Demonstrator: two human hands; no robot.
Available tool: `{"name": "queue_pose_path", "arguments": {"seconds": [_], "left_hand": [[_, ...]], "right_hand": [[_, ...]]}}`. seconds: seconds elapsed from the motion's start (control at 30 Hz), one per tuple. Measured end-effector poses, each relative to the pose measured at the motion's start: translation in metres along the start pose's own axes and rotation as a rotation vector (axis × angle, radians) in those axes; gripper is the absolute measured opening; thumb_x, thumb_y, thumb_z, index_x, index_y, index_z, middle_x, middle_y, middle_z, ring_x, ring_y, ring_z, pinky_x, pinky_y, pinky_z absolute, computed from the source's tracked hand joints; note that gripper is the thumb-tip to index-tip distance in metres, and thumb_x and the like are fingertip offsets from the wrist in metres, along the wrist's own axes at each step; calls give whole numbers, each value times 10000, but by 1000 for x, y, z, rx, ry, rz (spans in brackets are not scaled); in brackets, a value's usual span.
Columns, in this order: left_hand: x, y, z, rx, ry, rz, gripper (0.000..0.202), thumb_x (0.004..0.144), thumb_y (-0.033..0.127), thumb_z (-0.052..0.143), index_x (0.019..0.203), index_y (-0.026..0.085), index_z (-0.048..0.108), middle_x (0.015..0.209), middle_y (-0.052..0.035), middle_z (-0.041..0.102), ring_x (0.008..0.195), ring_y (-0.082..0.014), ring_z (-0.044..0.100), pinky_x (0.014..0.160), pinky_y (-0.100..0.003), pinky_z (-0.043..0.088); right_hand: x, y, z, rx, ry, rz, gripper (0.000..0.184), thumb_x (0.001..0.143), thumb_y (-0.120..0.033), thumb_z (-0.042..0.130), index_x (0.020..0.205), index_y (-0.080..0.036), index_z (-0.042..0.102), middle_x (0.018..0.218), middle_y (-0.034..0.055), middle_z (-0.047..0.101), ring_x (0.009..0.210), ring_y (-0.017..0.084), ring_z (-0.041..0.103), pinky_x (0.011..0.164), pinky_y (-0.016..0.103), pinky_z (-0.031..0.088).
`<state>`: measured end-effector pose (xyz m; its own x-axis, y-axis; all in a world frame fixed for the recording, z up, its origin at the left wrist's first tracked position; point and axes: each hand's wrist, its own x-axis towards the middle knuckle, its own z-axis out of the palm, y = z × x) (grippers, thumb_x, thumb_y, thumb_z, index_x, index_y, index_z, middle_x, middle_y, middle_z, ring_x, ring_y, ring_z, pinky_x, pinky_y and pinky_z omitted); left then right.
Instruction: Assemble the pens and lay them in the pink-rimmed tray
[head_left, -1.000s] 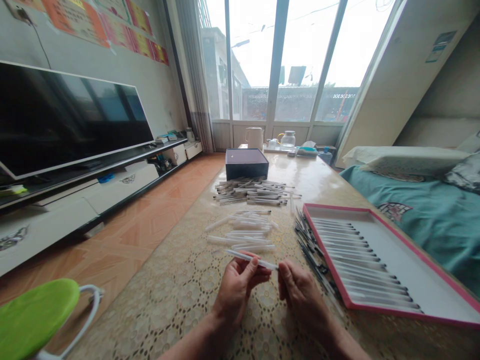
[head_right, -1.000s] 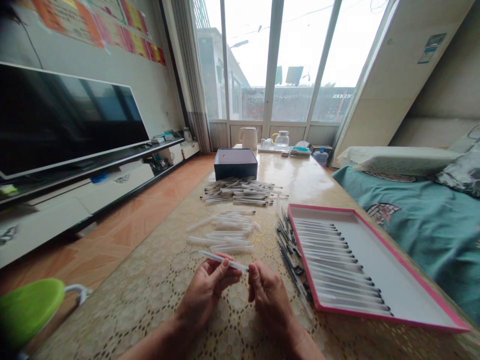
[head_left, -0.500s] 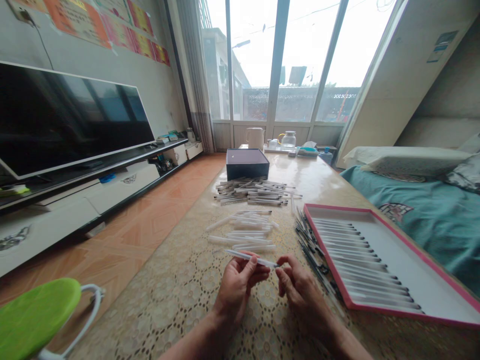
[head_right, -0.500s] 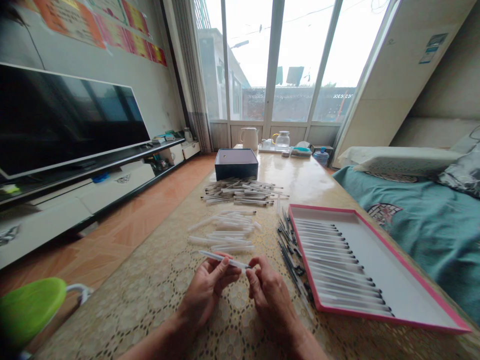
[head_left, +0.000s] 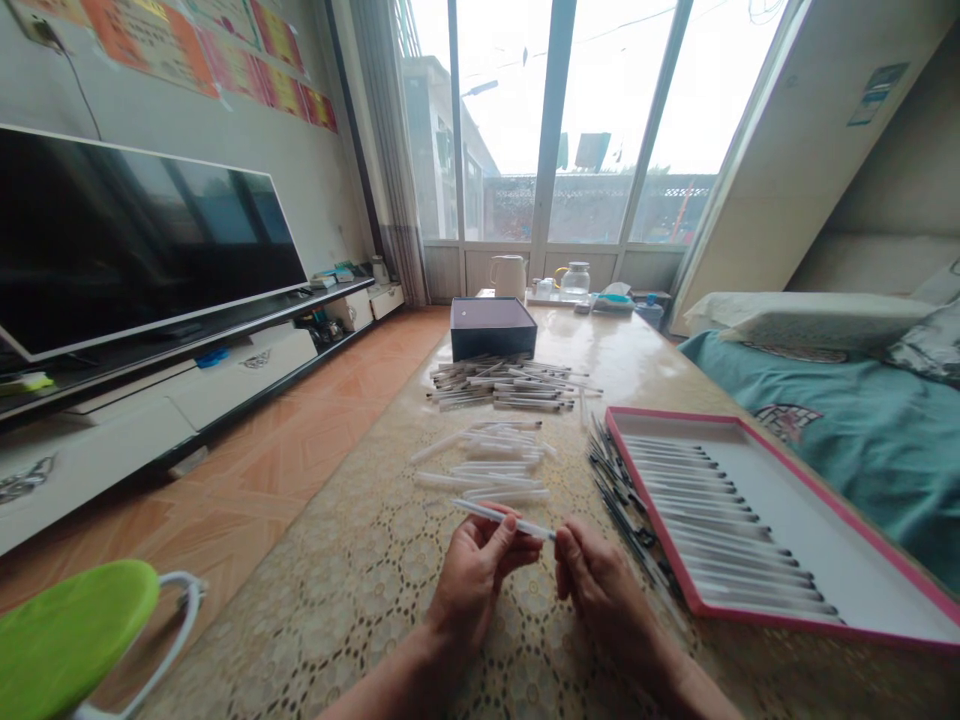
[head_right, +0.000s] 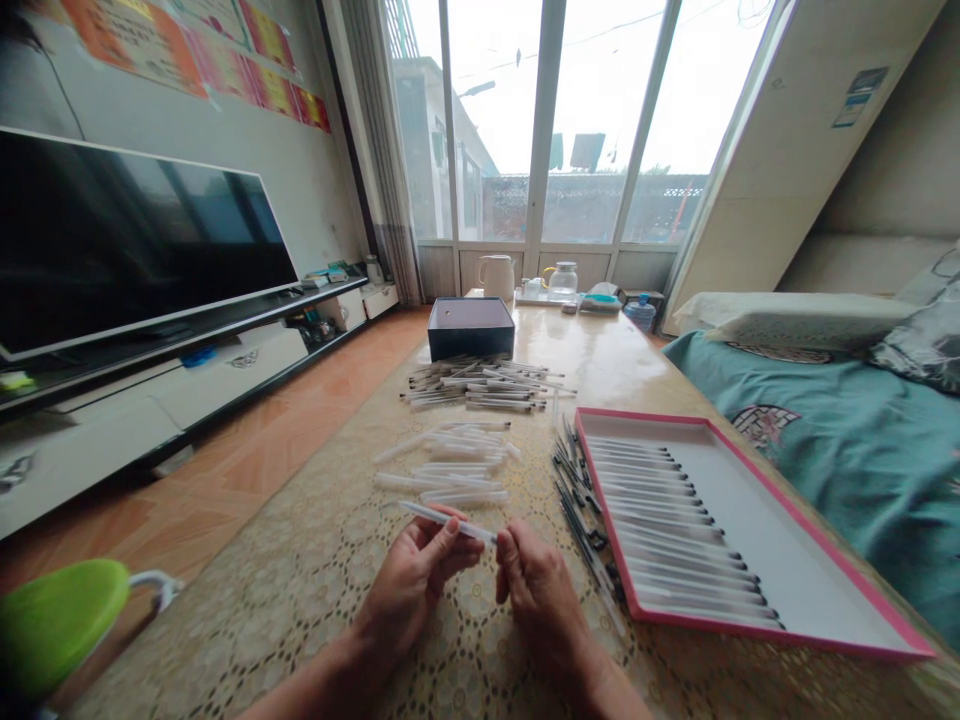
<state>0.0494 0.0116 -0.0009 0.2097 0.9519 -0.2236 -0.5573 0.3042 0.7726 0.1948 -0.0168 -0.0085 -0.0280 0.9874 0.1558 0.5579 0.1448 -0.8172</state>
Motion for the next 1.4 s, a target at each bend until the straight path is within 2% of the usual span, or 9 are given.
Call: {"name": "queue_pose_path", "arguments": {"seconds": [0.23,0.43,0.63,0.77,0.97,1.07,1.2,1.3,1.4], "left_hand": [[0,-1,-1,3,-17,9,174,716,214,686,809,136,561,677,-40,694,644,-148,661,654,-268,531],[0,0,0,2,-17,-4,212,677,227,721,787,136,564,661,-34,688,607,-141,655,619,-257,532],[2,0,-1,26,5,-9,240,660,241,734,797,137,567,670,-48,697,622,-150,664,627,-258,533],[4,-1,-3,29,-13,-5,246,647,246,744,791,139,577,661,-31,687,608,-149,660,615,-261,530],[5,-1,-5,88,-43,-25,222,651,268,738,777,144,603,678,-38,693,641,-165,657,648,-283,519],[5,0,-6,216,-115,36,180,681,273,711,785,145,639,676,-38,688,643,-151,630,646,-263,494],[6,0,-6,397,-215,118,167,675,268,710,768,137,664,559,0,611,521,-108,534,533,-212,428],[7,2,-9,524,-144,206,214,675,292,700,844,168,657,646,-16,628,569,-142,561,545,-238,439],[10,7,-14,812,-40,440,166,721,273,639,865,203,681,836,-64,655,759,-203,597,702,-301,460]], "right_hand": [[-1,2,-1,18,-21,4,303,918,-435,315,823,-201,483,550,-26,583,502,124,540,525,204,366],[-3,1,1,50,-45,7,389,928,-451,253,673,-214,429,528,-26,542,486,119,514,513,202,359],[-3,3,-1,-9,-3,-17,348,926,-436,292,731,-207,468,553,-21,565,514,122,531,525,203,348],[-3,4,1,17,6,-44,363,930,-417,294,679,-204,446,531,-23,559,500,114,525,520,199,351],[-2,-3,-1,73,33,26,421,934,-423,279,623,-194,447,482,-34,520,453,97,507,504,190,366],[-1,-6,-5,44,56,-28,365,915,-415,348,727,-171,544,632,3,596,566,111,552,541,196,381],[-3,-7,-5,75,-26,-136,266,902,-373,407,975,-174,568,722,4,624,627,116,555,596,203,399],[-3,-5,-7,31,4,-169,269,912,-338,382,887,-184,601,694,-1,592,632,120,535,601,211,390],[-1,-1,-11,30,125,-78,301,918,-347,358,797,-179,576,648,-6,549,597,121,523,557,211,377]]}}
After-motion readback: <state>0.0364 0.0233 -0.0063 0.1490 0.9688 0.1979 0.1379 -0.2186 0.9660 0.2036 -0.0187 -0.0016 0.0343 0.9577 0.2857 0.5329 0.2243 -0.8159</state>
